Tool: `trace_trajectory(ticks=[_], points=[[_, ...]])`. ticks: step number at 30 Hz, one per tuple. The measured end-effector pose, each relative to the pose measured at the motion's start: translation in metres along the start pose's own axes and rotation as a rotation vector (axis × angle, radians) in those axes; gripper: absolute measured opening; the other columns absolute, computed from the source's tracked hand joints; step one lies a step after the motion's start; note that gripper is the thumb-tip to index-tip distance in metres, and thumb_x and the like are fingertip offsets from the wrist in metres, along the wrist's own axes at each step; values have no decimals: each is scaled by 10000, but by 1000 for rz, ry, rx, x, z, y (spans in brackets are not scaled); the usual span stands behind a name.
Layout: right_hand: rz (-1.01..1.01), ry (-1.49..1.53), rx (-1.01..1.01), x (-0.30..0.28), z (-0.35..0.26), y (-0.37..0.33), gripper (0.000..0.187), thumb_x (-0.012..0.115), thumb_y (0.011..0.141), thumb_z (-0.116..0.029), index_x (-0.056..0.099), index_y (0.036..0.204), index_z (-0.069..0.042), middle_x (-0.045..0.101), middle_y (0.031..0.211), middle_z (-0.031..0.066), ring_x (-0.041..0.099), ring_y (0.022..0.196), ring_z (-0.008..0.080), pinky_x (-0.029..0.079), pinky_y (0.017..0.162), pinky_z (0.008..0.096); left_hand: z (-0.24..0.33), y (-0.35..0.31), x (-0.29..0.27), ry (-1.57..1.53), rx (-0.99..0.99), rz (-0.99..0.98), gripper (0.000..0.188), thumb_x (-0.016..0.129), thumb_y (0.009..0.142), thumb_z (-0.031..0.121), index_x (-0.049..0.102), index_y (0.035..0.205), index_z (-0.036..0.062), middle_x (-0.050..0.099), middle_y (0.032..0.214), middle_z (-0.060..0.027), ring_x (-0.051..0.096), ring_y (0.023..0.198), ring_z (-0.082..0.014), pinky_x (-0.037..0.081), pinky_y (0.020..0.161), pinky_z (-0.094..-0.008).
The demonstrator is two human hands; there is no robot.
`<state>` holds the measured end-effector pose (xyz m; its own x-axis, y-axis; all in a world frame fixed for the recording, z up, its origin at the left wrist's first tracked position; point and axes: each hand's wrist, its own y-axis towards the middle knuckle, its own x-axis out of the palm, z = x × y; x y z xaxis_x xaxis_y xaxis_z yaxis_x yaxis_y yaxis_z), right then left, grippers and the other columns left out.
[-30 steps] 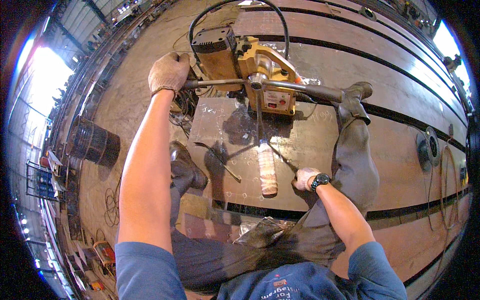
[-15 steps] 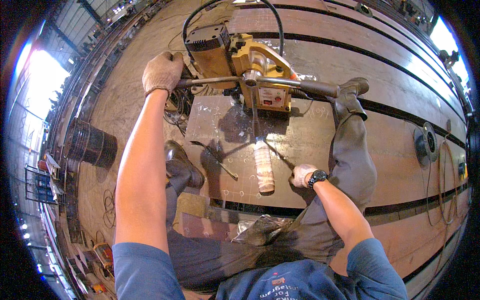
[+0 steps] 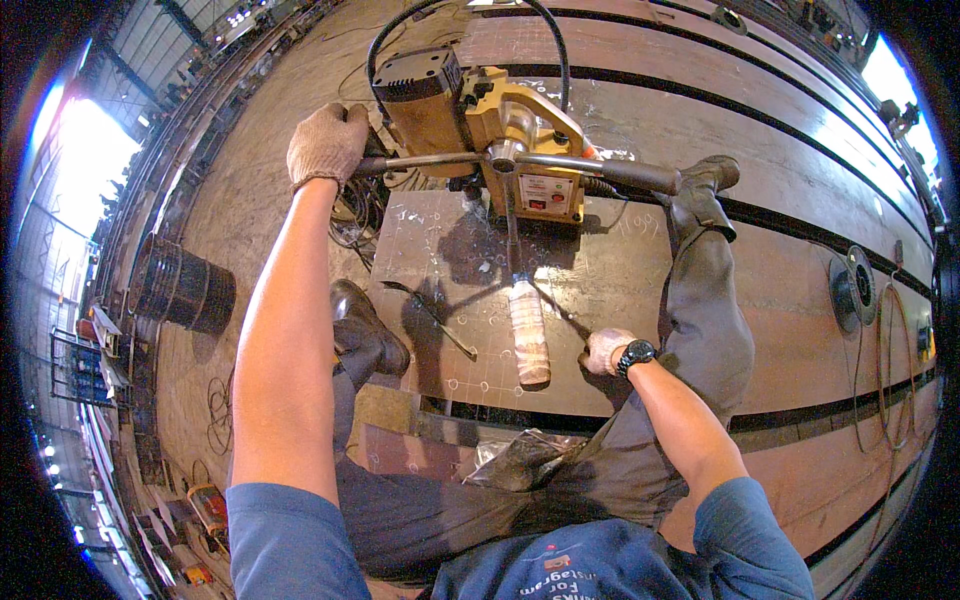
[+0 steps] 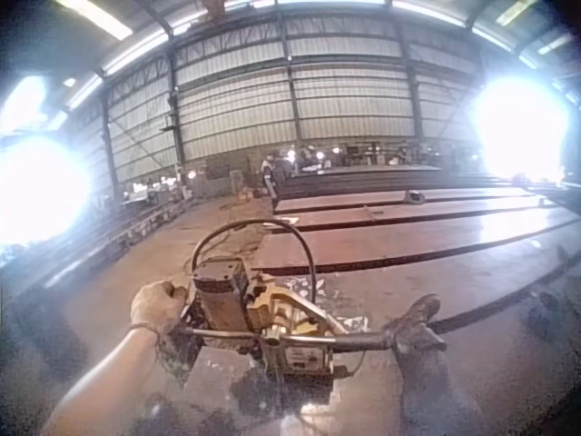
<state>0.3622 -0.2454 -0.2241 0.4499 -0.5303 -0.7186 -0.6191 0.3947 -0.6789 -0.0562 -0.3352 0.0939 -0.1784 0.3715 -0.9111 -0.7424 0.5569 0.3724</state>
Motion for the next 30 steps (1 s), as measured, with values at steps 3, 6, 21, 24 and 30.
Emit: trace_trajectory(ticks=[3,6,21,24,30], points=[[-18,0,6,-2,-1,-1,493,610,908,-455,808,1060,-30,767,1126,243,749,1066,412,583,954,486,0,0,-1,2,-6,-2,532,523,959,509,782,1124,74,749,1116,-268,712,1096,-457,547,971,-530],[-18,5,6,-3,0,-2,500,618,910,-466,807,1060,-28,766,1130,243,749,1069,408,583,953,482,3,-3,-3,1,-21,-12,527,526,959,509,782,1132,82,749,1121,-265,711,1102,-455,547,976,-527],[-2,7,-10,3,2,5,504,631,899,-470,806,1032,-17,774,1092,242,759,1043,399,586,931,482,-9,5,8,2,5,27,579,521,949,584,786,1084,88,743,1109,-277,709,1074,-474,551,963,-539],[1,19,7,3,3,4,498,636,891,-464,806,1036,-19,776,1093,238,760,1043,398,588,928,482,-6,5,10,-5,-2,18,575,529,951,587,787,1085,92,745,1106,-274,710,1073,-472,552,964,-535],[15,19,6,2,1,3,478,638,880,-448,811,1028,-28,776,1100,234,762,1043,392,591,923,480,-8,4,10,-11,-17,26,570,542,954,588,790,1072,88,745,1105,-276,713,1067,-470,553,960,-534]])
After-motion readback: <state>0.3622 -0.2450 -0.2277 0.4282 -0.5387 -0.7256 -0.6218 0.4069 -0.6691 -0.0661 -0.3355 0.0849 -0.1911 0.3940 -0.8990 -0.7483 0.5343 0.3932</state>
